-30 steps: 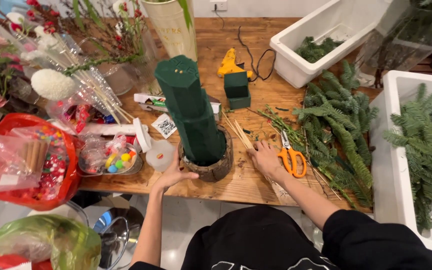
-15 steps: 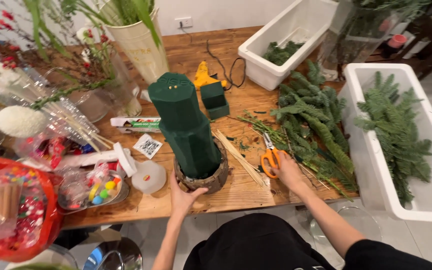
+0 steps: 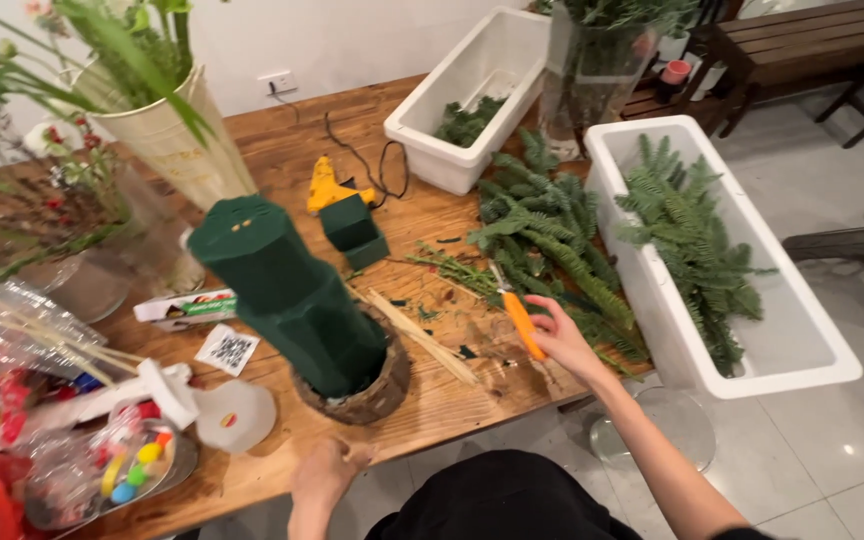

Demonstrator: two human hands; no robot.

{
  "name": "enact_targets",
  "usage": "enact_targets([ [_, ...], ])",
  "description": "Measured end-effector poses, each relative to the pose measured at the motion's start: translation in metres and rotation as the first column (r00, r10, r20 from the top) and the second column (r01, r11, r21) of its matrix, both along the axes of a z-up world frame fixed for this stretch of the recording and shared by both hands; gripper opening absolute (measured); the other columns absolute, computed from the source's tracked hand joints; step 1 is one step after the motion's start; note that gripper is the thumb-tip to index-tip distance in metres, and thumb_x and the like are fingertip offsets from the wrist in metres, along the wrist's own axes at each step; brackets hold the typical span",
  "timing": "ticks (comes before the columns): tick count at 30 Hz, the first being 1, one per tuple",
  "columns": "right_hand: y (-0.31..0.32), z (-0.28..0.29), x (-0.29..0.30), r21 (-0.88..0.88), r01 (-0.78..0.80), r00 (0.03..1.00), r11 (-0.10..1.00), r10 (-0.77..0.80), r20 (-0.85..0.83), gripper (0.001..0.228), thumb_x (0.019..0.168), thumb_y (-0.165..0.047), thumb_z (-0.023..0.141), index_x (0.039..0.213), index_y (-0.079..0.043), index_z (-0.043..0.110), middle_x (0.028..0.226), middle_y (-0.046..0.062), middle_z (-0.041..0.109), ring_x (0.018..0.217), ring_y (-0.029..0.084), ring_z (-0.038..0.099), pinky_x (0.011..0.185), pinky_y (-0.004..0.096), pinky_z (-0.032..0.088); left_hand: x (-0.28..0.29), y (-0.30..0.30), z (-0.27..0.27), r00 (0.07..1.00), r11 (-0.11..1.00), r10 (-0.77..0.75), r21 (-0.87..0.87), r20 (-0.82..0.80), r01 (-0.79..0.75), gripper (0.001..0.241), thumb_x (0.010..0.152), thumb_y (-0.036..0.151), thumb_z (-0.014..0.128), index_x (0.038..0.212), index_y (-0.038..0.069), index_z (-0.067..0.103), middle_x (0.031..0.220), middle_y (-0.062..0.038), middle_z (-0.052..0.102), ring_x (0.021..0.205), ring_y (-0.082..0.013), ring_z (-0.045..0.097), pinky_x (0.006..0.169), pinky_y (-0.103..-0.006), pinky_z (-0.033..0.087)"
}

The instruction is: The person trims artificial pine branches with orange scissors and inserts them into a green foam cone structure. They repeatedly cut the branches to size and arrange them around the cone to create a decorative arrangement.

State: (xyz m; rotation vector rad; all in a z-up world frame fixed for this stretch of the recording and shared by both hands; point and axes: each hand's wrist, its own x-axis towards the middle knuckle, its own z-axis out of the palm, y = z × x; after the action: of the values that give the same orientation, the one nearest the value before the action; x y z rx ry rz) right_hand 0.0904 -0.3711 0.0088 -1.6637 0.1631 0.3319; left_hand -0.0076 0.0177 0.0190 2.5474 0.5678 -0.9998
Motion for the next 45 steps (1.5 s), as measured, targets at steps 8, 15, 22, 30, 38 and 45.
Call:
enact_targets([
  [8,-0.106,0.050,-0.036,-0.078,0.306,0.915,0.949,-0.271,0.298,0.064,0.078,-0.012,0.079,0.137,-0.007,0.054,0.108,0.005,0.065,0.058,0.010,0.052,0.048,0.025,0.042,0.065,-0.147,0.060,0.869,0.651,-0.474,-0.609,0.141,0.453,0.068,0.090,0.049,0.060,0.149,0.017,0.046,0.142,-0.003,0.056,0.125,-0.0213,0.058,0.100,-0.0353,0.048],
  [15,-0.124,0.053,-0.046,0.449,0.385,0.804,0.806,-0.532,0.266,0.039,0.089,-0.009,0.063,0.123,-0.001,0.045,0.083,0.014,0.053,0.046,0.022,0.050,0.040,0.034,0.044,0.169,-0.338,-0.008,0.964,0.361,0.241,-0.912,-0.109,-0.193,0.044,0.094,0.022,0.066,0.134,0.003,0.062,0.115,-0.015,0.072,0.089,-0.0231,0.070,0.079,-0.0323,0.059],
  [22,-0.133,0.038,-0.041,0.477,0.336,0.792,0.812,-0.518,0.324,0.027,0.091,-0.012,0.065,0.114,-0.004,0.053,0.047,0.020,0.055,0.033,0.024,0.058,0.030,0.029,0.047,0.237,-0.443,-0.164,0.819,0.305,0.551,-0.875,-0.161,-0.377,0.101,0.077,0.029,0.088,0.150,-0.002,0.026,0.135,-0.034,0.047,0.112,-0.0504,0.060,0.080,-0.0618,0.059],
  [30,-0.138,0.052,-0.047,0.557,0.228,0.876,0.798,-0.418,0.241,0.030,0.090,-0.008,0.060,0.116,-0.001,0.047,0.051,0.015,0.051,0.035,0.022,0.048,0.033,0.031,0.044,0.189,-0.404,0.012,0.734,0.070,0.552,-0.854,-0.397,-0.515,0.022,0.096,0.011,0.068,0.115,0.000,0.064,0.106,-0.014,0.071,0.096,-0.0219,0.069,0.085,-0.0282,0.060],
  [38,-0.140,0.059,-0.048,0.578,0.226,0.888,0.784,-0.410,0.210,0.034,0.090,-0.009,0.061,0.121,-0.001,0.048,0.055,0.014,0.052,0.039,0.022,0.049,0.039,0.033,0.047,0.168,-0.332,0.077,0.742,0.094,0.605,-0.899,-0.289,-0.427,0.062,0.079,0.025,0.076,0.130,0.000,0.051,0.131,-0.011,0.045,0.119,-0.0214,0.035,0.106,-0.0412,0.036],
  [45,-0.142,0.050,-0.046,0.599,0.189,0.896,0.778,-0.386,0.219,0.033,0.090,-0.007,0.061,0.118,-0.001,0.046,0.069,0.014,0.053,0.043,0.022,0.051,0.039,0.033,0.047,0.134,-0.298,0.128,0.801,0.433,0.596,-0.858,0.044,-0.276,0.081,0.071,0.050,0.067,0.139,0.007,0.053,0.161,-0.010,0.039,0.152,-0.0265,0.024,0.125,-0.0546,0.009],
])
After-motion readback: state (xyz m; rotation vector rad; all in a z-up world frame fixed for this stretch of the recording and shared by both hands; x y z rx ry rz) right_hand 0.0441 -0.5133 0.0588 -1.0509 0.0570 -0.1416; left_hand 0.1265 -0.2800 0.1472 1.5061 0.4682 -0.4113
